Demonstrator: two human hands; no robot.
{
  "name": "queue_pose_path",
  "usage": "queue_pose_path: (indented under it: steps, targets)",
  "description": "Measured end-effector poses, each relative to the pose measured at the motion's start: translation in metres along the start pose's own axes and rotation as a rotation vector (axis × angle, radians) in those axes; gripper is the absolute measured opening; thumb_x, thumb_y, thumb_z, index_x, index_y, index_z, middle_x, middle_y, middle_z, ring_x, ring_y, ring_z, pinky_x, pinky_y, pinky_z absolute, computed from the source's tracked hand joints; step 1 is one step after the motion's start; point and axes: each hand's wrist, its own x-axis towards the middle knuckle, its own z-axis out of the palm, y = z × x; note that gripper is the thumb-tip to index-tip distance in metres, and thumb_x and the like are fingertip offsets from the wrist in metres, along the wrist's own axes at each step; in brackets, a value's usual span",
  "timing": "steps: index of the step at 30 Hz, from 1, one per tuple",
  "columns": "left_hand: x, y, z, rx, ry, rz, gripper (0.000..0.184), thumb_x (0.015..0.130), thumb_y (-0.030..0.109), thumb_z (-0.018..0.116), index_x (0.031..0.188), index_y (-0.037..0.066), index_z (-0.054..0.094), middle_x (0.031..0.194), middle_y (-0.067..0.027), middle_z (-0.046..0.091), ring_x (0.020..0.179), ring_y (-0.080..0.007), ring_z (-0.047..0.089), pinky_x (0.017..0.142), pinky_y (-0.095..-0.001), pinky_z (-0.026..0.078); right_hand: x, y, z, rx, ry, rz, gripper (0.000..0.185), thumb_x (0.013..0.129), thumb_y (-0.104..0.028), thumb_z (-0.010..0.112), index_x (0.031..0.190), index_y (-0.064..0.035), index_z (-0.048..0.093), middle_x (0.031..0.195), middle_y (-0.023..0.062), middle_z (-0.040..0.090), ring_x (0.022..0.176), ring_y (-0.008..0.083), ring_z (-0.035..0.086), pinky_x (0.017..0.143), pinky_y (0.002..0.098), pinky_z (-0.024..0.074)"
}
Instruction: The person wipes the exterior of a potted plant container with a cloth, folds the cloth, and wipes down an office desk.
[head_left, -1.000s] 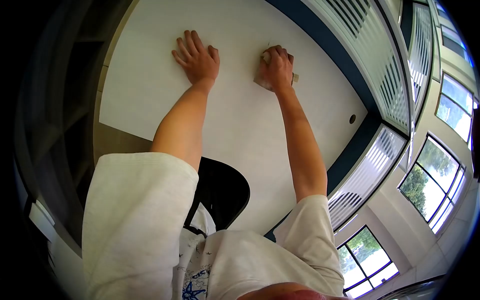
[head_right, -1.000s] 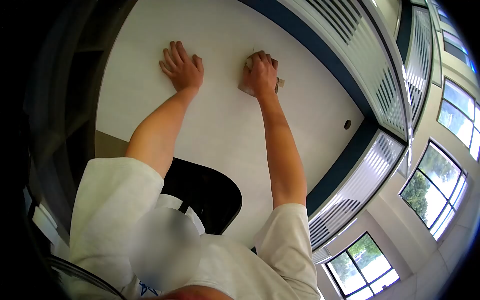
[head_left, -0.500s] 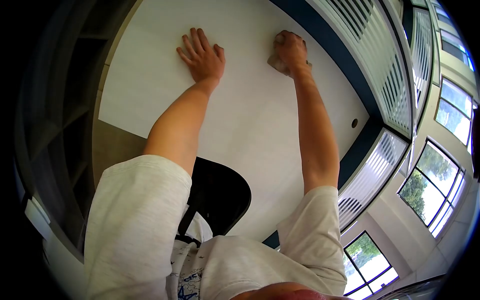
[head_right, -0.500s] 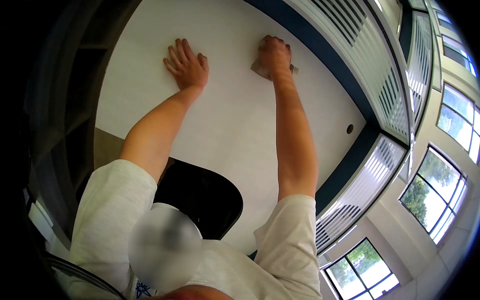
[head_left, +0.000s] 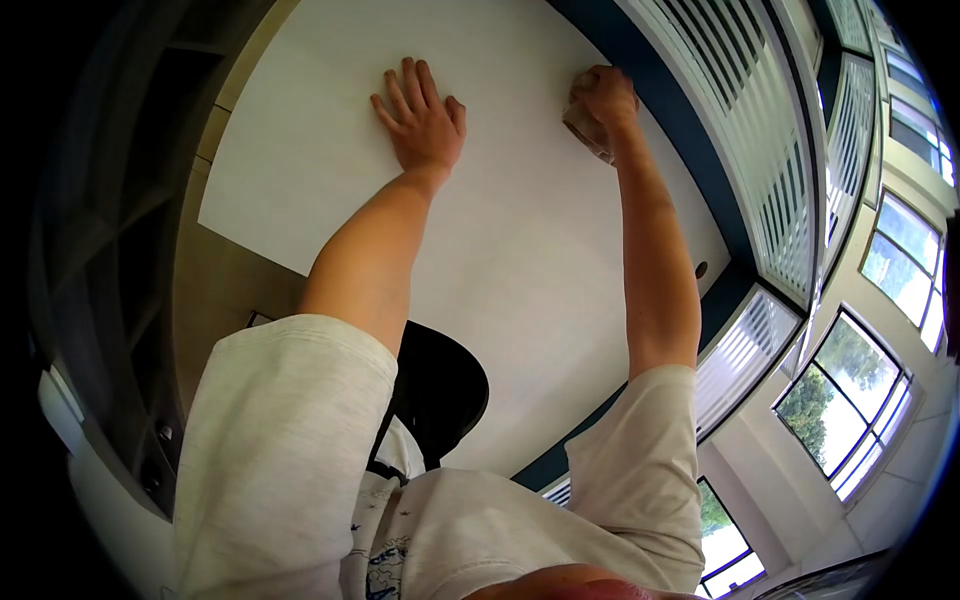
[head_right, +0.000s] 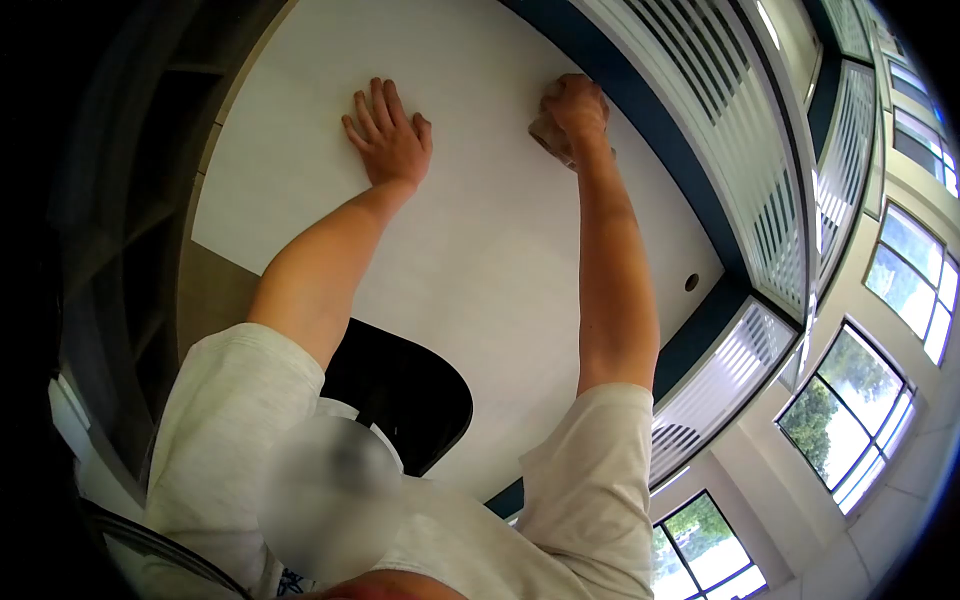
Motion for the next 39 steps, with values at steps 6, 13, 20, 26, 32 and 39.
queue_pose_path:
  steps: [6, 13, 20, 26, 32, 39]
  targets:
    - [-0.003, 0.003, 0.003, -0.007, -0.005, 0.003, 0.069, 0.103, 0.039, 0.046, 0.161, 0.004, 0.033, 0.171, -0.0122, 0.026, 0.157, -0.0392, 0.021, 0.123, -0.0674, 0.018, -0.02, 0.003, 0.004, -0.024, -0.127, 0.095, 0.049, 0.078, -0.03, 0.081, 0.126, -0.0198, 0.077, 0.13, 0.012, 0.074, 0.125, 0.0314, 0.068, 0.109, 0.0415, 0.0519]
    - [-0.001, 0.003, 0.005, -0.012, -0.012, -0.015, 0.069, 0.102, 0.039, 0.046, 0.161, 0.004, 0.034, 0.17, -0.0119, 0.027, 0.157, -0.0394, 0.021, 0.123, -0.0677, 0.017, -0.018, 0.009, 0.006, 0.077, -0.191, 0.089, 0.057, 0.072, -0.026, 0.088, 0.127, -0.0176, 0.077, 0.132, 0.0115, 0.073, 0.123, 0.0295, 0.069, 0.107, 0.0403, 0.055]
    - [-0.003, 0.004, 0.007, -0.013, 0.006, -0.007, 0.07, 0.102, 0.039, 0.047, 0.161, 0.004, 0.034, 0.171, -0.0116, 0.026, 0.157, -0.039, 0.021, 0.123, -0.0673, 0.017, 0.004, 0.029, 0.022, 0.157, -0.144, 0.141, 0.063, 0.07, -0.032, 0.091, 0.129, -0.0138, 0.076, 0.131, 0.0132, 0.073, 0.121, 0.0316, 0.07, 0.106, 0.0412, 0.056]
    - [-0.005, 0.008, 0.012, -0.019, 0.024, -0.007, 0.069, 0.102, 0.039, 0.047, 0.16, 0.004, 0.034, 0.171, -0.0121, 0.027, 0.157, -0.0395, 0.021, 0.123, -0.0672, 0.017, -0.002, 0.032, 0.023, 0.216, -0.108, 0.173, 0.064, 0.067, -0.036, 0.093, 0.123, -0.0083, 0.078, 0.12, 0.0164, 0.077, 0.11, 0.0289, 0.074, 0.098, 0.0402, 0.0592]
    - [-0.005, 0.008, 0.014, -0.005, 0.033, 0.003, 0.069, 0.103, 0.04, 0.044, 0.16, 0.003, 0.033, 0.17, -0.0111, 0.027, 0.157, -0.0394, 0.021, 0.125, -0.066, 0.016, -0.009, 0.029, 0.025, 0.171, -0.044, 0.157, 0.068, 0.07, -0.046, 0.086, 0.13, -0.0143, 0.075, 0.13, 0.0119, 0.074, 0.12, 0.0296, 0.07, 0.105, 0.0431, 0.0555]
    - [-0.006, 0.007, 0.014, 0.012, 0.018, -0.004, 0.069, 0.102, 0.04, 0.044, 0.161, 0.004, 0.033, 0.17, -0.0107, 0.027, 0.157, -0.0388, 0.021, 0.124, -0.0662, 0.016, -0.013, 0.022, 0.006, 0.01, -0.078, -0.005, 0.055, 0.073, -0.048, 0.081, 0.122, -0.0235, 0.078, 0.119, 0.0093, 0.078, 0.111, 0.0293, 0.073, 0.098, 0.0429, 0.057]
